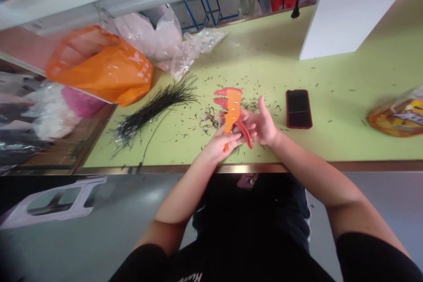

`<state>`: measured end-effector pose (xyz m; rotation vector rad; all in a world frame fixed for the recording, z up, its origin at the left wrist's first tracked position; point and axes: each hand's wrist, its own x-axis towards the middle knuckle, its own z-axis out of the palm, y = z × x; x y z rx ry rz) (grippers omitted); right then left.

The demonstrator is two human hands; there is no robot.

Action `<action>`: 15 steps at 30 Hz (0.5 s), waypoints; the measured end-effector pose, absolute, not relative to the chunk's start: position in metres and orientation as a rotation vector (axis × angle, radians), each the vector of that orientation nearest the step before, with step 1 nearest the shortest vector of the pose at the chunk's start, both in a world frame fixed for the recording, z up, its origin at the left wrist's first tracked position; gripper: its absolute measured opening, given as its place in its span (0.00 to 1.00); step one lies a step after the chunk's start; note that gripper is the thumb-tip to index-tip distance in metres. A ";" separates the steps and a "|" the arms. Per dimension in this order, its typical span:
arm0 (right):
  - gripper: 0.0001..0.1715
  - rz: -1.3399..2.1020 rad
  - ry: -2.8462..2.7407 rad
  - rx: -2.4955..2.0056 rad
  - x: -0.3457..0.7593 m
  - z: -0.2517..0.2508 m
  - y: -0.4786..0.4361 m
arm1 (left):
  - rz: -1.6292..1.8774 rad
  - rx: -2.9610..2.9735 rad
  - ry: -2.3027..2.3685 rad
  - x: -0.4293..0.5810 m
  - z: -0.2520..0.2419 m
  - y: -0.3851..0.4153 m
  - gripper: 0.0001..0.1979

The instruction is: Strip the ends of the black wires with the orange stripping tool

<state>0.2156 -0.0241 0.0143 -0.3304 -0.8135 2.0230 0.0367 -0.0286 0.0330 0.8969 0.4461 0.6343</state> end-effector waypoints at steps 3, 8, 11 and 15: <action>0.55 1.933 -0.684 -0.297 0.215 0.018 -0.024 | 0.786 0.787 0.459 0.038 0.038 -0.038 0.25; 0.54 1.826 -0.789 -0.553 0.203 0.018 -0.028 | 0.891 0.752 0.532 0.056 0.023 -0.043 0.17; 0.48 1.693 -0.845 -0.704 0.194 0.014 -0.030 | 0.957 0.824 0.638 0.071 0.006 -0.037 0.16; 0.42 1.518 -0.807 -0.801 0.185 0.008 -0.026 | 1.014 0.997 0.777 0.086 -0.006 -0.024 0.11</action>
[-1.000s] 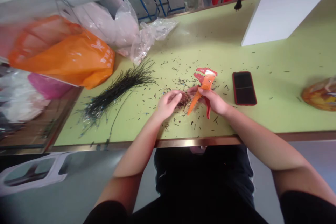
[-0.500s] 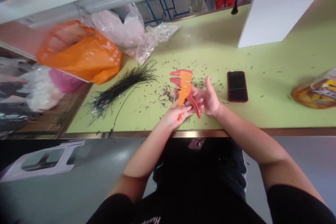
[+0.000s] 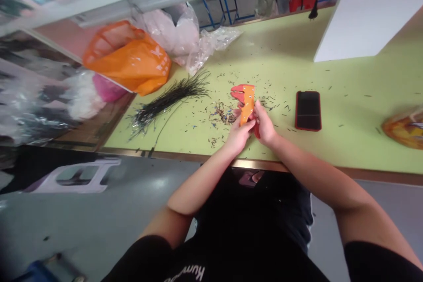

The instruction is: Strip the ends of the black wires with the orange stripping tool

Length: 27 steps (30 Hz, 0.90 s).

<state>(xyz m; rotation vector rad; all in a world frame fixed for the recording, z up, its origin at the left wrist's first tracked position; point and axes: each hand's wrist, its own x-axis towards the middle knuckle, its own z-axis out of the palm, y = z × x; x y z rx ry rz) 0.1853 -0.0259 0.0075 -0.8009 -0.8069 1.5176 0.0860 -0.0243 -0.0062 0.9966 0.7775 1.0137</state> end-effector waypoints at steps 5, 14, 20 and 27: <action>0.41 1.522 -0.860 -0.789 0.187 0.007 -0.021 | 0.993 1.460 0.992 0.082 0.013 -0.020 0.09; 0.43 1.457 -1.172 -0.872 0.204 0.016 -0.024 | 0.833 2.212 1.127 0.064 0.041 -0.028 0.25; 0.23 1.477 -1.045 -0.961 0.203 0.022 -0.022 | 0.624 2.428 0.930 0.033 0.037 -0.034 0.40; 0.13 1.257 -0.912 -1.063 0.216 0.032 -0.027 | 0.762 2.248 1.369 -0.097 0.034 -0.016 0.21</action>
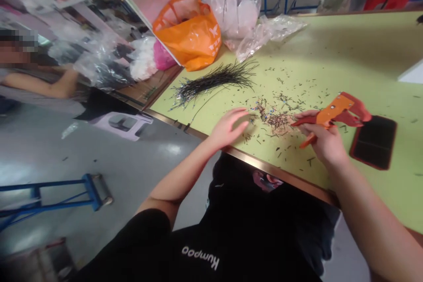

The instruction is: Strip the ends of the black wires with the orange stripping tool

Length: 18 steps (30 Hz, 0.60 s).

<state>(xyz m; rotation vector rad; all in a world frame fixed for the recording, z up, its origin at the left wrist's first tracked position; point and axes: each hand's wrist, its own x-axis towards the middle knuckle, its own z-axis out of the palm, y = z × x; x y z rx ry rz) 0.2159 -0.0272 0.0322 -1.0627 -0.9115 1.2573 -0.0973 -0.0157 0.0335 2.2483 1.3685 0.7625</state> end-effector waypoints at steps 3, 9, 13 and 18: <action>0.08 1.180 -0.913 -1.115 0.216 0.029 -0.026 | 0.704 2.188 1.737 -0.161 0.024 -0.012 0.17; 0.04 1.286 -0.836 -1.079 0.211 0.021 -0.023 | 0.175 1.959 2.451 -0.248 0.014 -0.011 0.20; 0.07 1.263 -0.848 -1.112 0.213 0.014 -0.020 | 0.035 1.942 2.453 -0.260 0.012 -0.002 0.19; 0.13 1.245 -0.862 -1.165 0.214 0.012 -0.018 | -0.051 1.989 2.430 -0.253 0.018 0.017 0.20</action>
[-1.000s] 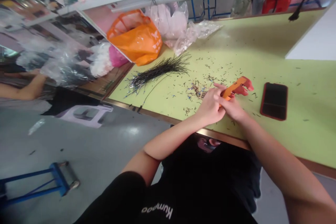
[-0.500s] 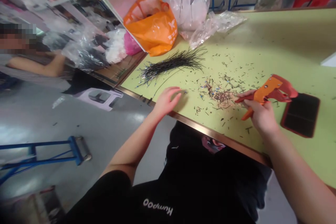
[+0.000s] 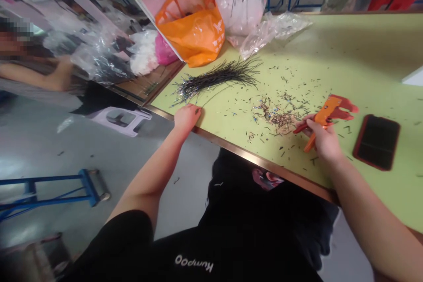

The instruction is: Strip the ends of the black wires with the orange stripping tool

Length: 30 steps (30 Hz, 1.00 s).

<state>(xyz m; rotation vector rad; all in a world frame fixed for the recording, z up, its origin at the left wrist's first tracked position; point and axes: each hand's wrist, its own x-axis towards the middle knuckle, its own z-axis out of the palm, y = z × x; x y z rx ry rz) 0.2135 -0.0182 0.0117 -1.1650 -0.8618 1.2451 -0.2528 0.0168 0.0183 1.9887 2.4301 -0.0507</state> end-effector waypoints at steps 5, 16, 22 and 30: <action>0.18 1.252 -0.882 -1.184 0.213 0.014 -0.018 | -0.039 2.103 2.337 -0.239 0.025 0.053 0.20; 0.26 1.283 -1.042 -1.128 0.218 0.002 -0.014 | -0.068 2.209 2.211 -0.172 0.026 0.136 0.19; 0.28 1.357 -1.086 -1.104 0.218 0.006 -0.016 | 0.120 2.247 2.204 -0.157 0.044 0.125 0.19; 0.29 1.453 -1.098 -1.026 0.214 0.018 -0.023 | 0.909 2.279 1.645 -0.113 0.058 0.062 0.15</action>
